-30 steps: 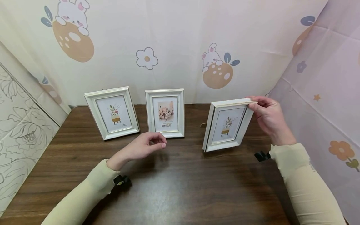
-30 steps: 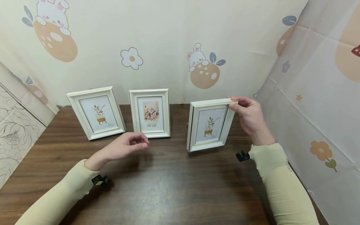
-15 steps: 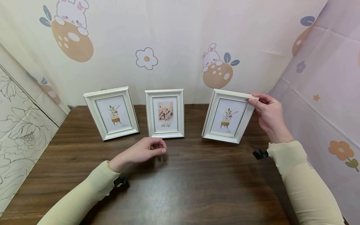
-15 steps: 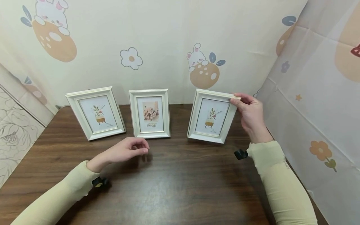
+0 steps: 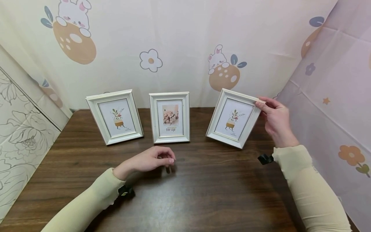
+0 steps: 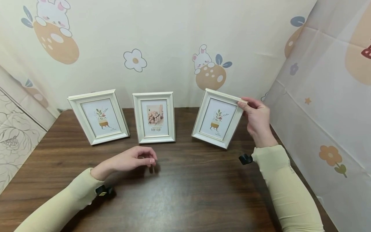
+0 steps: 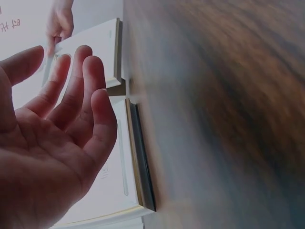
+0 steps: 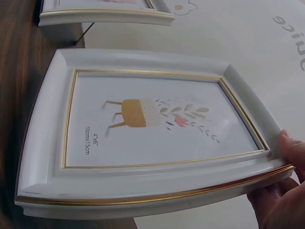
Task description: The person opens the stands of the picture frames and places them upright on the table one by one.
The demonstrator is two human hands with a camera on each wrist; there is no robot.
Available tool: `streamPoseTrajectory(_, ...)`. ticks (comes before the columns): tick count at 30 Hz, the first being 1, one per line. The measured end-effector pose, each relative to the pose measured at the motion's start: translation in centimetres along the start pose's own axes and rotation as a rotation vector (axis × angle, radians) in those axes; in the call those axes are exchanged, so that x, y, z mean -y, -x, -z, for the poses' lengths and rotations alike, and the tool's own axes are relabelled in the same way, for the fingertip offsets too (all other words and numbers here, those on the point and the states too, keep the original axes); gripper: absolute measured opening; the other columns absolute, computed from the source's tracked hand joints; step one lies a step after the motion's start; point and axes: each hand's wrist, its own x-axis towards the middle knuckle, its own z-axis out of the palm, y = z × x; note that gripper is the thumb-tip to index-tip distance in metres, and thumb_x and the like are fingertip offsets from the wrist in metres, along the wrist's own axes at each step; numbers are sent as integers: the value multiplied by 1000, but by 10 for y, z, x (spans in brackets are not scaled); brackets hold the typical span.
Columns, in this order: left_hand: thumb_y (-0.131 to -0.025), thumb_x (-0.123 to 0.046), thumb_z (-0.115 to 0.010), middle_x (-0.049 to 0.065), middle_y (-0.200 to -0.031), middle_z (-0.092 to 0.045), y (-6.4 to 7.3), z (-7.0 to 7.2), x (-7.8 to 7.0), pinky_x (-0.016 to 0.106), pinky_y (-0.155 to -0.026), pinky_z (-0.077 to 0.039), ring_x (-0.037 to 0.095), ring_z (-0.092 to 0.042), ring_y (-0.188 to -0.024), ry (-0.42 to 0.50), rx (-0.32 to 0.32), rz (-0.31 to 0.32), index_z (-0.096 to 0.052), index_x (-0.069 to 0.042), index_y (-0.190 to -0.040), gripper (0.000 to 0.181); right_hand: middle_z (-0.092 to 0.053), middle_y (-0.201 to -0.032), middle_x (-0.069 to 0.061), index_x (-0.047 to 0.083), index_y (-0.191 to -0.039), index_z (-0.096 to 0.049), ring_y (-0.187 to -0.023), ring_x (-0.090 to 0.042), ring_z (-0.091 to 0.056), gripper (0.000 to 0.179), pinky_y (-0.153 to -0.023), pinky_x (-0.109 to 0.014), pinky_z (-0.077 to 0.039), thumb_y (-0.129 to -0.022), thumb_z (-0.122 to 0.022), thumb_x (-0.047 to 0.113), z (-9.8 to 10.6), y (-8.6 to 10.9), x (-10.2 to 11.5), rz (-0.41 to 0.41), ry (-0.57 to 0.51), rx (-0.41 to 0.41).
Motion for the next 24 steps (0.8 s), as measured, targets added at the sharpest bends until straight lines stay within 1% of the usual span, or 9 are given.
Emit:
streamPoseTrajectory(4,-102,-22,-59,11,-94,-70,0,-1,-4,32,-80,-51,30,-67,-87,11,23,-1,-66,-4,-111,21,-73,-85,-7,-3,-97,-77,-73,-14,-70,21,-63,-23,-56,-78,-77,-13,0,1,-2,-12,18,-8)
streamPoseTrajectory(7,-102,-22,-59,10,-94,-70,1,-1,-5,31,-80,-51,29,-67,-88,2,25,-5,-66,-4,-111,21,-73,-86,-7,-2,-98,-77,-74,-14,-70,22,-64,-23,-57,-78,-79,-10,0,2,-2,-23,49,-8)
streamPoseTrajectory(13,-102,-24,-59,8,-95,-70,3,2,-5,31,-80,-51,29,-67,-88,-17,16,-17,-66,-5,-112,22,-70,-91,-6,-1,-104,-76,-79,-13,-69,24,-68,-23,-57,-80,-78,-6,-3,5,0,-31,115,35)
streamPoseTrajectory(18,-102,-25,-59,9,-95,-70,3,2,-6,31,-79,-51,29,-67,-88,-28,17,-25,-66,-5,-112,23,-67,-93,-4,1,-105,-76,-81,-12,-66,25,-69,-21,-55,-81,-80,-1,-4,10,0,-12,197,64)
streamPoseTrajectory(24,-102,-25,-59,9,-99,-71,4,5,-6,32,-81,-51,28,-68,-89,-24,20,-8,-66,-6,-113,23,-66,-96,-3,1,-109,-74,-85,-11,-64,27,-72,-19,-55,-83,-80,5,-2,13,0,30,287,77)
